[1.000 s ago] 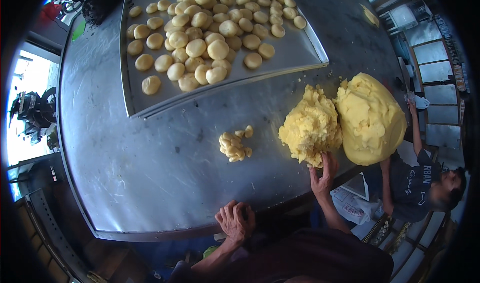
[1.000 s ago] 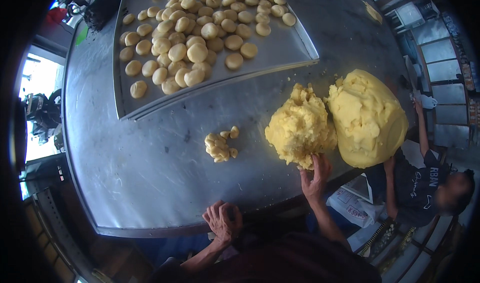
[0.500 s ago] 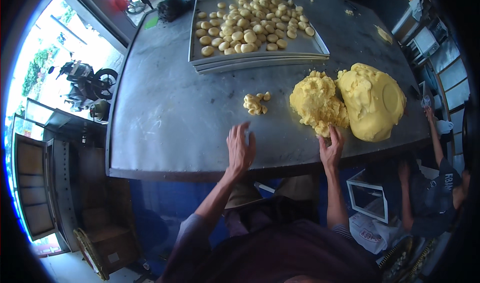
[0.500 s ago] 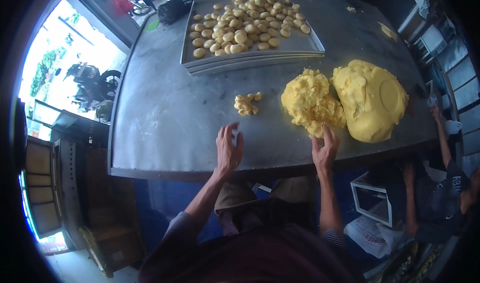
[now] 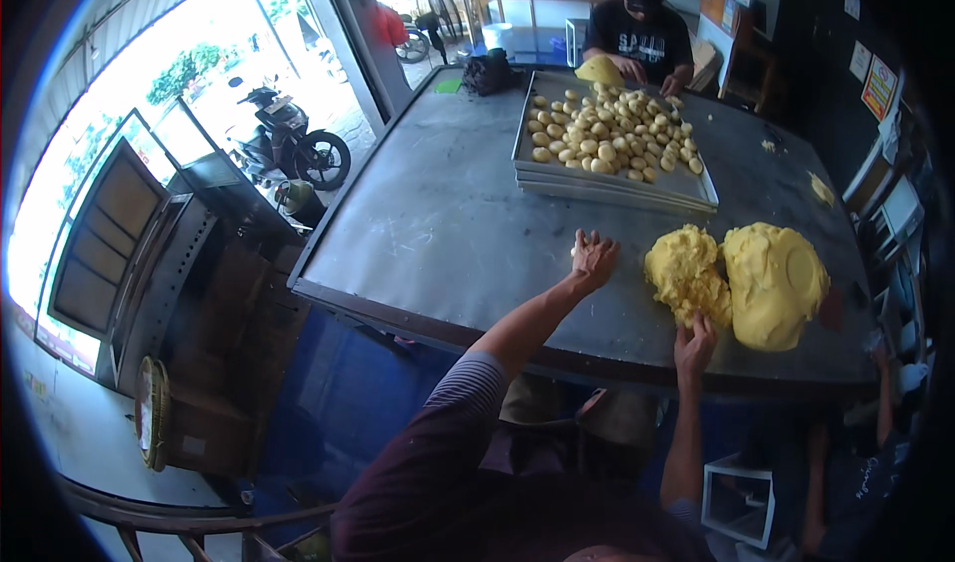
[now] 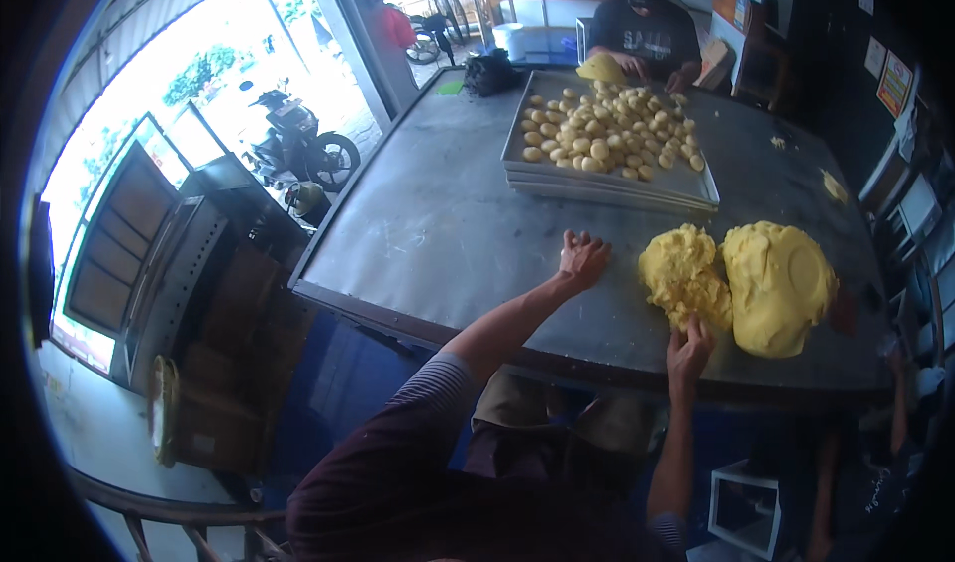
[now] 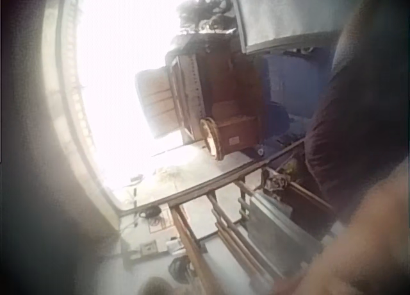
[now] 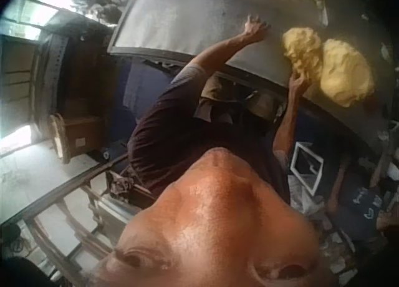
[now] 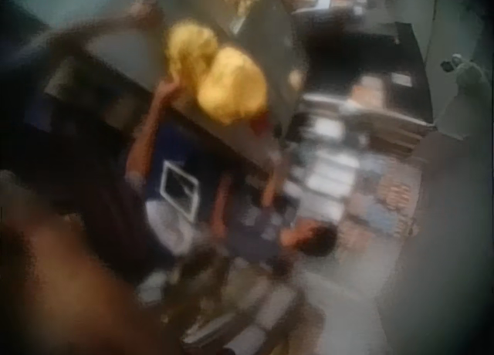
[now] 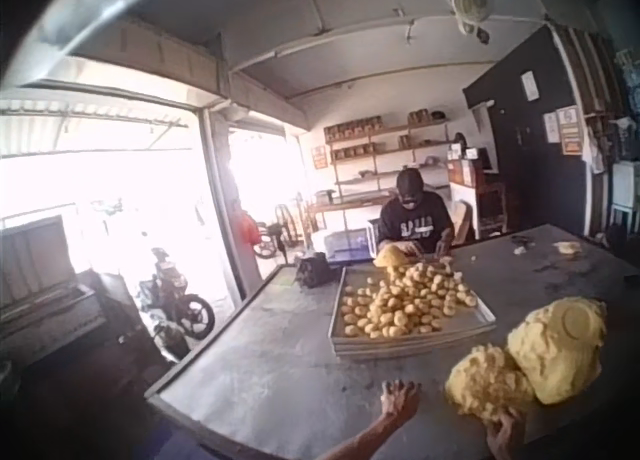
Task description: The person portions and shapes pieces of yellow dough by hand at a large metal table.
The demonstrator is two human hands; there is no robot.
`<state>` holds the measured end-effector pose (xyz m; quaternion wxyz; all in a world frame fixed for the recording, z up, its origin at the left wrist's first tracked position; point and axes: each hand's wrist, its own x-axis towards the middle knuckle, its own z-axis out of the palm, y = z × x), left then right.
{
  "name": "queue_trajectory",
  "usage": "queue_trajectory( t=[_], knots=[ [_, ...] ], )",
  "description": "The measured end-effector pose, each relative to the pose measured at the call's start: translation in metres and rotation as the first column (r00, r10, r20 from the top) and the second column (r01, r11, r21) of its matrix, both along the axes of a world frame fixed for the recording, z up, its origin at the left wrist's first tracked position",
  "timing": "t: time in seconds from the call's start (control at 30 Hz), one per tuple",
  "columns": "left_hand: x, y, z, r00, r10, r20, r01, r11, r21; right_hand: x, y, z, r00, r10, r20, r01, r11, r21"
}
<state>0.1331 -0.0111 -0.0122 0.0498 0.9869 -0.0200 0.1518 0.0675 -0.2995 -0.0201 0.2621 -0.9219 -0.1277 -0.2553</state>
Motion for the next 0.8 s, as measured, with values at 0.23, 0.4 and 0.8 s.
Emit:
queue_trajectory(
  t=[0.23, 0.4, 0.8],
  knots=[
    [-0.039, 0.003, 0.028, 0.932, -0.13, 0.339, 0.232, 0.932, -0.279, 0.014, -0.015, 0.008, 0.98, 0.064, -0.191, -0.111, 0.961, -0.252],
    [-0.107, -0.02, 0.045, 0.97, -0.218, -0.106, 0.132, 0.844, -0.52, 0.031, -0.071, 0.022, 0.956, 0.094, -0.279, -0.187, 0.926, -0.329],
    [-0.09, -0.034, 0.014, 0.92, -0.133, 0.369, 0.039, 0.968, 0.249, -0.027, -0.029, 0.018, 0.92, -0.033, -0.39, 0.025, 0.999, -0.026]
  ],
)
